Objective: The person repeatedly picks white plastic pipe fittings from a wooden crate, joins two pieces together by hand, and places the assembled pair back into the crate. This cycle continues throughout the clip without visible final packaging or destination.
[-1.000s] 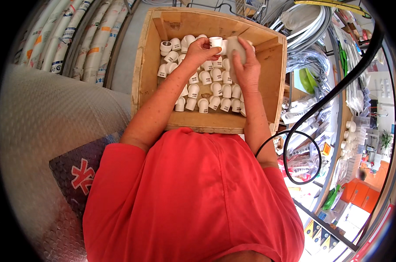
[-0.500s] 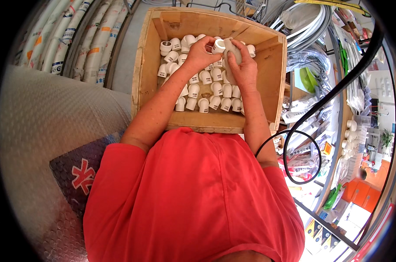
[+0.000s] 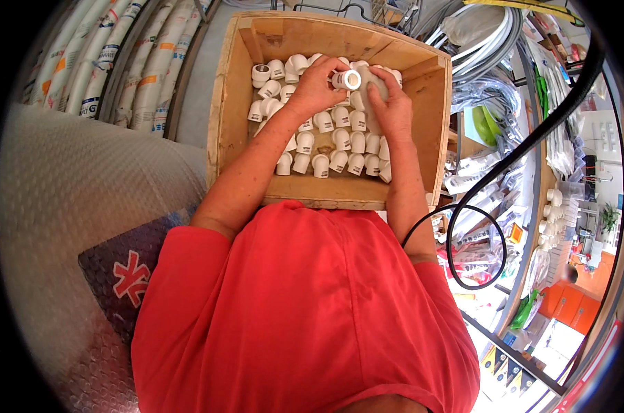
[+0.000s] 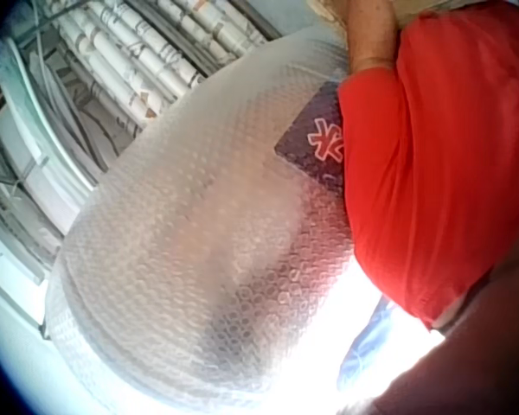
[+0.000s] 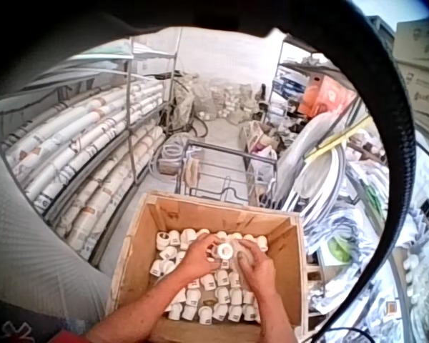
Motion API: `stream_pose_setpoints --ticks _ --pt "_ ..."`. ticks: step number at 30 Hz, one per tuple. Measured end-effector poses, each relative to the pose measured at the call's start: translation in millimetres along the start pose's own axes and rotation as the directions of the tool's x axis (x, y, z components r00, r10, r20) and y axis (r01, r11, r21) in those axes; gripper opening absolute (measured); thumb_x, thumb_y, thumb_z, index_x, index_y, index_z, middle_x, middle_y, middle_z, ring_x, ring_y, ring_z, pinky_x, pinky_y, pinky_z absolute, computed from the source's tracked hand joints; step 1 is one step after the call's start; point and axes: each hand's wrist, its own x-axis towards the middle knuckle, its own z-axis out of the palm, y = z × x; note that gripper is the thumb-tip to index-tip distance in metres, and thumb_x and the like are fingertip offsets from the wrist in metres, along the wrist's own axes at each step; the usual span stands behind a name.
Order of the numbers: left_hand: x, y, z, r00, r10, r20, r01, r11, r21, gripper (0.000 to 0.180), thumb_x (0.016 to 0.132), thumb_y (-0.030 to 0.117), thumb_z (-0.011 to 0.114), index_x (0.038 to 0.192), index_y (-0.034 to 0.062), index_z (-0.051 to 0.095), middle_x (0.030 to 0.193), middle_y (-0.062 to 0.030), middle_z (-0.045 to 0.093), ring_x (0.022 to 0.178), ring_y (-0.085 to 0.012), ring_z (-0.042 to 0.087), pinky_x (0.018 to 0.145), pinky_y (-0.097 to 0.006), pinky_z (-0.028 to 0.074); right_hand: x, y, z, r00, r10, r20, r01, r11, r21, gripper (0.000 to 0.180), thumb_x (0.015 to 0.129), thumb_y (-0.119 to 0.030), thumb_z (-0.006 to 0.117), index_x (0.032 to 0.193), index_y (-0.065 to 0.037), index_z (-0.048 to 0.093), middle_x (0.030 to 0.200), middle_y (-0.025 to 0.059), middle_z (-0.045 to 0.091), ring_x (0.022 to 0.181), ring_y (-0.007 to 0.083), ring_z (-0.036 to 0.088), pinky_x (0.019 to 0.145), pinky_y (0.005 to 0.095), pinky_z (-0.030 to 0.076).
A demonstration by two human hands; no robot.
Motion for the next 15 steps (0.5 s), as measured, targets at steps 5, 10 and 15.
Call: stream_pose_setpoints --ticks 5,10,15 --pt "-0.8 8.2 2.5 0.999 0.013 0.034 -0.013 1.0 -0.019 0.036 0.068 -0.007 0.062 0.101 0.0066 0.057 0.104 -0.0036 0.049 0.097 -0.0164 0.055 0.084 -0.029 0.053 4.2 5.9 -4.7 0.991 -0.003 -0.131 0.019 0.992 0.122 0.032 0.082 -0.022 0.063 0.114 -0.02 0.06 0.097 0.0146 0.066 0.09 0.0286 0.064 0.079 0.0338 0.05" --pt "-2.3 11.4 2.6 0.997 0.052 0.05 -0.052 0.999 -0.009 0.036 0.069 -0.009 0.061 0.101 0.0068 0.057 0.105 -0.0033 0.049 0.099 -0.0165 0.055 0.086 -0.029 0.052 5.2 4.2 0.2 0.992 -0.044 -0.116 0.078 0.949 0.307 0.036 0.08 -0.016 0.067 0.116 -0.015 0.059 0.105 0.0131 0.064 0.097 0.0218 0.061 0.084 0.0311 0.048" --pt "-1.3 10.6 6.1 0.996 0.08 0.044 -0.077 0.995 -0.065 0.038 0.071 -0.008 0.063 0.104 0.0083 0.056 0.106 -0.0023 0.051 0.099 -0.016 0.055 0.084 -0.029 0.053 10.9 12.5 4.4 0.995 0.093 -0.022 -0.063 0.809 0.584 0.041 0.077 -0.01 0.071 0.116 -0.009 0.059 0.112 0.0095 0.06 0.1 0.0171 0.057 0.086 0.029 0.047"
